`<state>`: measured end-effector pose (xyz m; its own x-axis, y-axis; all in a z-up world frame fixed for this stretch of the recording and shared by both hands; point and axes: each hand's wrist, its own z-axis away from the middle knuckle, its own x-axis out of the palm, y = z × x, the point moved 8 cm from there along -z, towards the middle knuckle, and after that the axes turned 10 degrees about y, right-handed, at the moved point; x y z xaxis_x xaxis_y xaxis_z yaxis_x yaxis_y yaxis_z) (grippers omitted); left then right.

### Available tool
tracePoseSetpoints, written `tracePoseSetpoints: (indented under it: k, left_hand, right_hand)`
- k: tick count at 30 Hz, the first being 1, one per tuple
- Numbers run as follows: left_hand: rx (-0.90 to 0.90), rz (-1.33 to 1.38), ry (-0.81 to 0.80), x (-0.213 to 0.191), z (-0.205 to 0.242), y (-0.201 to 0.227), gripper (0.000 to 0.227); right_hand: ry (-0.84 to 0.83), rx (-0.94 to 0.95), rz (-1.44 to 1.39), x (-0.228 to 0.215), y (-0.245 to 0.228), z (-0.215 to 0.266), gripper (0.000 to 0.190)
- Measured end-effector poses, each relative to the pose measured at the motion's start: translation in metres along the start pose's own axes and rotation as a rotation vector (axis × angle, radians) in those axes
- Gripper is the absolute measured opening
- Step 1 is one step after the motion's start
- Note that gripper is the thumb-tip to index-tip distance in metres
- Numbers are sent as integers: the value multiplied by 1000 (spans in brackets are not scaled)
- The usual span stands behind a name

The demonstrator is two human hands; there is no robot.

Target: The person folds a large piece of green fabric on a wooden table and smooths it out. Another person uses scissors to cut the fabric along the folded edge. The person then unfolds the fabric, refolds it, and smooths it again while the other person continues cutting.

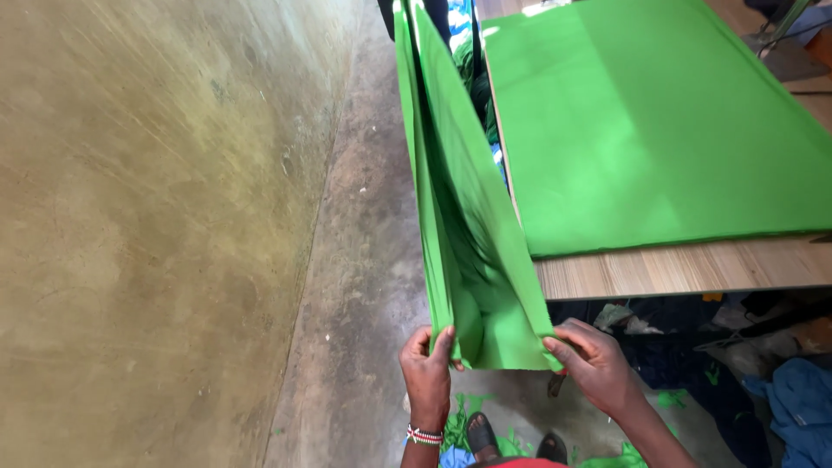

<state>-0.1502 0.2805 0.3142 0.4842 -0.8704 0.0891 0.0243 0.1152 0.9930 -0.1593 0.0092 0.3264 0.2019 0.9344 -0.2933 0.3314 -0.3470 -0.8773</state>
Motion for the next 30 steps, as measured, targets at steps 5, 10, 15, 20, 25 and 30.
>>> tracePoseSetpoints:
  k: [5,10,15,20,25,30]
  left_hand:
    - [75,-34,145,-44,-22,20,19]
    - [-33,35,216,-46,-22,17,23]
    - [91,47,134,8,-17,-6,6]
    - [-15,35,34,43,-10,-9,5]
    - [-59,26,-73,54,6,0,10]
    - [302,-363,-48,40,1,17,3]
  right_hand:
    - [160,347,-55,-35,45,2,10]
    - [239,299,-144,-48,25,-6,19]
    - [130,197,-256,26,-22,-4,9]
    - [59,80,-248,58,-37,-6,7]
    - [46,-5,-114,53,-44,-13,6]
    - [-3,-30,-49,56,-50,-15,11]
